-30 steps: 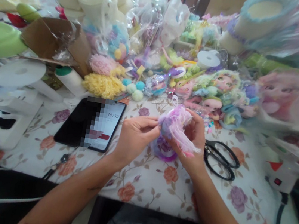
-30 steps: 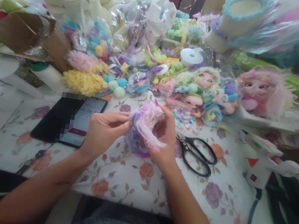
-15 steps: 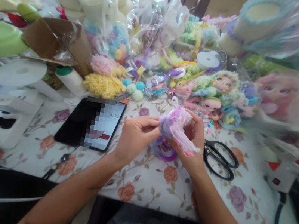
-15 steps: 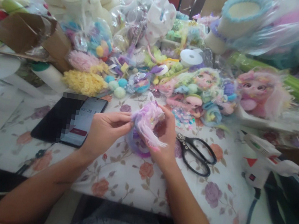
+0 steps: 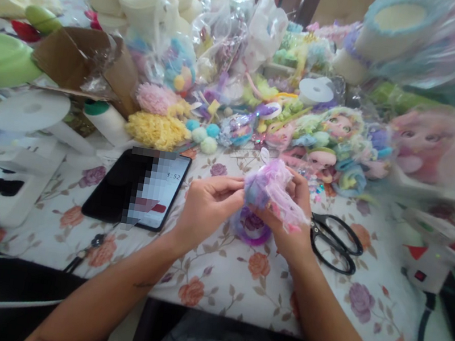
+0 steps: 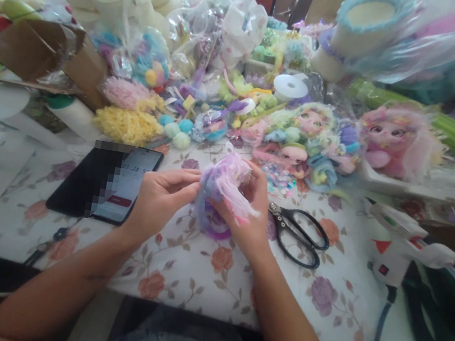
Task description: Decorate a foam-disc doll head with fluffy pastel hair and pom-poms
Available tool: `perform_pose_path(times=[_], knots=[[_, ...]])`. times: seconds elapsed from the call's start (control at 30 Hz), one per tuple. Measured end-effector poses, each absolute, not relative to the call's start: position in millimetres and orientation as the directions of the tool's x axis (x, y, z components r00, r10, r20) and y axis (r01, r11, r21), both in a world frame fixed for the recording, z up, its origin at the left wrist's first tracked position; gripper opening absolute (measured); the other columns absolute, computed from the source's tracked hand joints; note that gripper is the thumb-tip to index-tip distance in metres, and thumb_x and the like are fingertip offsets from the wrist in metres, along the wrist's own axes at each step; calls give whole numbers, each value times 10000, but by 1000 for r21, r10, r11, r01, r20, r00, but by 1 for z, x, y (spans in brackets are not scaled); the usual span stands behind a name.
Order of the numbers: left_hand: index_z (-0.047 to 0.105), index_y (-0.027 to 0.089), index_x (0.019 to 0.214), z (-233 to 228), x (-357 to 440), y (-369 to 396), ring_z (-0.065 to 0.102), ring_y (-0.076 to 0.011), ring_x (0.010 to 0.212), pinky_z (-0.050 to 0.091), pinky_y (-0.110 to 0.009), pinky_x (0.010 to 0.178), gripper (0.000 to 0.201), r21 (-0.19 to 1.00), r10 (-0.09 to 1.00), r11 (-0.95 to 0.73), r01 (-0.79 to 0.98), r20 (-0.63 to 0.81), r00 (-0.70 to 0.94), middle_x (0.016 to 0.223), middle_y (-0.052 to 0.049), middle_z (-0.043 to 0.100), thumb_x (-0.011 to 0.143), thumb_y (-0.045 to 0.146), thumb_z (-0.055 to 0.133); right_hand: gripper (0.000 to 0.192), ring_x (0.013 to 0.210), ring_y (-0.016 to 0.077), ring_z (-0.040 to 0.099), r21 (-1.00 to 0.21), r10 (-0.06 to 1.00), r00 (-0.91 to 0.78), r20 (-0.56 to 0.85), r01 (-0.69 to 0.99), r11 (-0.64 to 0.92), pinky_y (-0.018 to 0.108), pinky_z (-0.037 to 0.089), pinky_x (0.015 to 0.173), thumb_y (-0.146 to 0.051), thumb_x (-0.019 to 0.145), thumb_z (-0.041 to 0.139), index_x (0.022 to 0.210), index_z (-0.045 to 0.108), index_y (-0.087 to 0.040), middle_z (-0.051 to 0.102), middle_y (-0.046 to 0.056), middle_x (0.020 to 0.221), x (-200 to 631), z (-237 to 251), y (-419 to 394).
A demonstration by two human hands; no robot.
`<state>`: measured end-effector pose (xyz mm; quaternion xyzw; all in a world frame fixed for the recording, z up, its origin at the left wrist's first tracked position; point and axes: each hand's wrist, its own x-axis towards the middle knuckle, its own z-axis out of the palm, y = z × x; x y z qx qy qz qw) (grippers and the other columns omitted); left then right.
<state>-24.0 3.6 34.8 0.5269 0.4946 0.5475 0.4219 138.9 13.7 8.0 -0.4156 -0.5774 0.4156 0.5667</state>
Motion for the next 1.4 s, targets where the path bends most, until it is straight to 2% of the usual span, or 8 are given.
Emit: perform_pose_path(times=[0.17,0.37,0.77,1.0,1.2,1.4], knots=[[816,205,794,38,-23,3,768,-214,853,632,-273,761,95,983,979,-156,98,167,-117,929,-36,810,765,179,730,691,1091,282,609,-950,950,-17,311,22,311,485,512,959,-438,671,863,1260,521,-318,595,63,1254,138,7,13],[822,220,834,35,-25,3,763,-210,877,626,-276,778,126,982,982,-156,107,167,-94,954,-28,808,777,176,720,662,1049,274,611,-939,939,-25,343,2,343,467,522,927,-483,693,836,1246,522,-301,595,66,1213,137,8,13],[823,212,879,33,-24,2,763,-227,926,625,-311,858,183,986,983,-135,94,145,-109,999,-33,803,746,138,722,698,1009,261,631,-951,951,-6,308,-9,308,456,543,900,-447,656,876,1241,520,-316,622,51,1179,137,7,14],[823,210,854,35,-24,3,764,-226,915,628,-301,826,162,985,982,-152,79,160,-101,976,-38,806,749,152,715,706,994,250,637,-952,952,-3,305,-11,305,423,552,868,-434,645,887,1241,524,-332,617,40,1165,137,7,13],[817,214,775,37,-24,4,761,-196,829,615,-261,739,118,982,977,-161,95,173,-124,899,-28,810,788,178,705,667,1070,286,611,-918,918,-30,395,28,396,479,528,944,-493,701,833,1258,513,-312,580,75,1215,136,10,13],[820,220,787,36,-23,4,761,-197,840,613,-261,741,122,989,983,-135,65,142,-114,910,-28,810,786,172,708,675,1123,300,603,-918,918,-28,396,15,397,490,506,978,-451,696,851,1264,517,-305,569,81,1239,135,11,12]])
